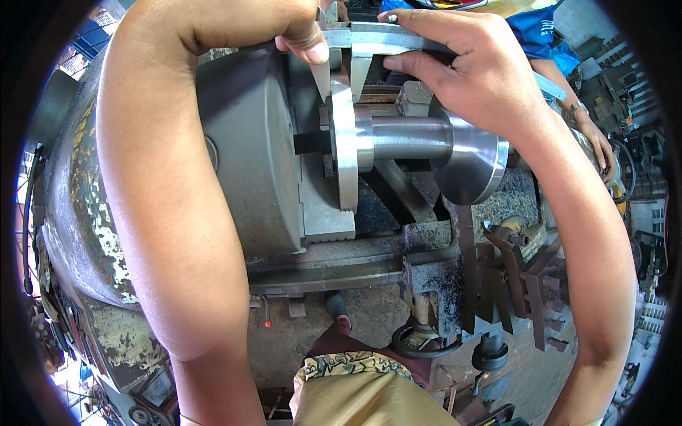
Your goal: The person operates a lathe to machine a metal shaft, then uses a vernier caliper to measure the shaft's diameter at multiple points. The person adjusts the caliper and repositions it along the shaft to verify dimensions.
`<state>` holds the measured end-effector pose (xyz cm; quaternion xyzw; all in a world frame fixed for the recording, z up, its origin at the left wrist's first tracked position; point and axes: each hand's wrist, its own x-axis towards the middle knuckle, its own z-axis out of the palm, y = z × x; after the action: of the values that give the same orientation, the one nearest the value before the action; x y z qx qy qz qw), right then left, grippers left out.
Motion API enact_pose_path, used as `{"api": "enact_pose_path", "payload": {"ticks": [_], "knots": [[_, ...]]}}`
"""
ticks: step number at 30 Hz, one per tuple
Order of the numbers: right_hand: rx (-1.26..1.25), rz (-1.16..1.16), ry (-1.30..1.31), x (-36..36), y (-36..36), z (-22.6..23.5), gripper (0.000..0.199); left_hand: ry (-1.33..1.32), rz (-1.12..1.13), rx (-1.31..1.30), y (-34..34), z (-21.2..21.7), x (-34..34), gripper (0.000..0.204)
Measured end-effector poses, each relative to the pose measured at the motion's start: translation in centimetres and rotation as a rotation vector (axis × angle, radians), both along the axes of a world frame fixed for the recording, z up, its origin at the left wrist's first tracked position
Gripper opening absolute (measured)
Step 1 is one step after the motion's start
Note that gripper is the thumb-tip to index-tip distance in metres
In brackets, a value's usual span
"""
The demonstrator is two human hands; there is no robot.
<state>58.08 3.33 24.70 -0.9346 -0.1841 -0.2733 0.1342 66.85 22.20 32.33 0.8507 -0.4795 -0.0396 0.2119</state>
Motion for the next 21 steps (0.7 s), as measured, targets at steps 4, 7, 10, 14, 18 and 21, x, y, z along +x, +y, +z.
{"api": "enact_pose_path", "payload": {"ticks": [4, 7, 10, 14, 18, 21], "knots": [[-0.030, -0.117, -0.011, 0.2, 0.1, -0.9, 0.036, 0.155, 0.170, 0.117, -0.5, 0.7, 0.6, 0.033], [-0.036, -0.115, -0.010, 0.4, -0.3, -1.3, 0.037, 0.204, 0.119, 0.097, -0.3, 0.9, 1.1, 0.031], [-0.057, -0.074, -0.041, 0.6, -0.6, -1.3, 0.037, 0.266, 0.065, 0.076, -0.1, 1.0, 1.1, 0.028], [-0.068, -0.075, -0.046, 0.7, -0.5, -1.1, 0.036, 0.203, 0.167, 0.111, -0.5, 0.8, 0.7, 0.025], [-0.072, -0.061, -0.042, 0.7, -0.5, -1.1, 0.036, 0.200, 0.197, 0.118, -0.7, 0.9, 0.5, 0.024], [-0.083, -0.078, -0.048, 0.7, -0.5, -1.1, 0.036, 0.220, 0.167, 0.107, -0.4, 0.8, 0.7, 0.025]]}}
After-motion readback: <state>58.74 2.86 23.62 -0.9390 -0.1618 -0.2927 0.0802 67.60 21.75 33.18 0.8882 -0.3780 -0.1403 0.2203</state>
